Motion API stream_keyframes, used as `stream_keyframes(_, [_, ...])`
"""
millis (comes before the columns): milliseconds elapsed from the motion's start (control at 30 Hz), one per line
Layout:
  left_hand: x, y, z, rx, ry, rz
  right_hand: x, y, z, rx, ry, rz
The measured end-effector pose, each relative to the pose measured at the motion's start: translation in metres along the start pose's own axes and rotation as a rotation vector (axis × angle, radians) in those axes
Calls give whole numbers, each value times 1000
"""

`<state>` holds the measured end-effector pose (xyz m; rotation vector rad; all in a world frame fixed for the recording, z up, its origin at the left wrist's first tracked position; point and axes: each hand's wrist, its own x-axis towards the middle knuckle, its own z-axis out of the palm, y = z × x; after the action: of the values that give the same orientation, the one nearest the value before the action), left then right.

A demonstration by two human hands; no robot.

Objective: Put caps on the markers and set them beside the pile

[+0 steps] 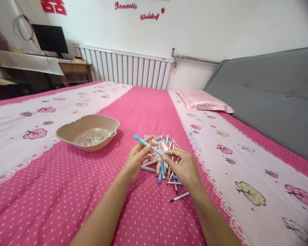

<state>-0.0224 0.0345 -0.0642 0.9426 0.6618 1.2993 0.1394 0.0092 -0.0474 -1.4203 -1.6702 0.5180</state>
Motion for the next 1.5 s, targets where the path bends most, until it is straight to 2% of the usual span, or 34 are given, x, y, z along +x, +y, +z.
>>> stream_keyframes(133, [1,3,0,-38,77,42,1,2,1,19,50,13])
stream_keyframes(400, [2,6,2,-56,202,73,1,4,0,35,51,40])
stream_keyframes(567, [6,4,-3,54,215,77,10,15,-7,9,166,75])
stream_keyframes(667, [10,2,-6,108,212,104,19,32,-14,-47,283,118])
stream_keyframes(767, [13,2,-7,147,220,111,31,57,-27,-113,346,183])
stream_keyframes(933, [13,4,-6,170,243,120,54,101,-58,-277,412,450])
stream_keyframes(1067, [14,4,-7,170,255,122,69,131,-74,-324,466,578])
stream_keyframes(1300, [14,5,-9,206,260,103,87,169,-67,-339,510,767])
stream_keyframes(1500, [14,4,-10,220,264,94,97,183,-58,-337,473,823])
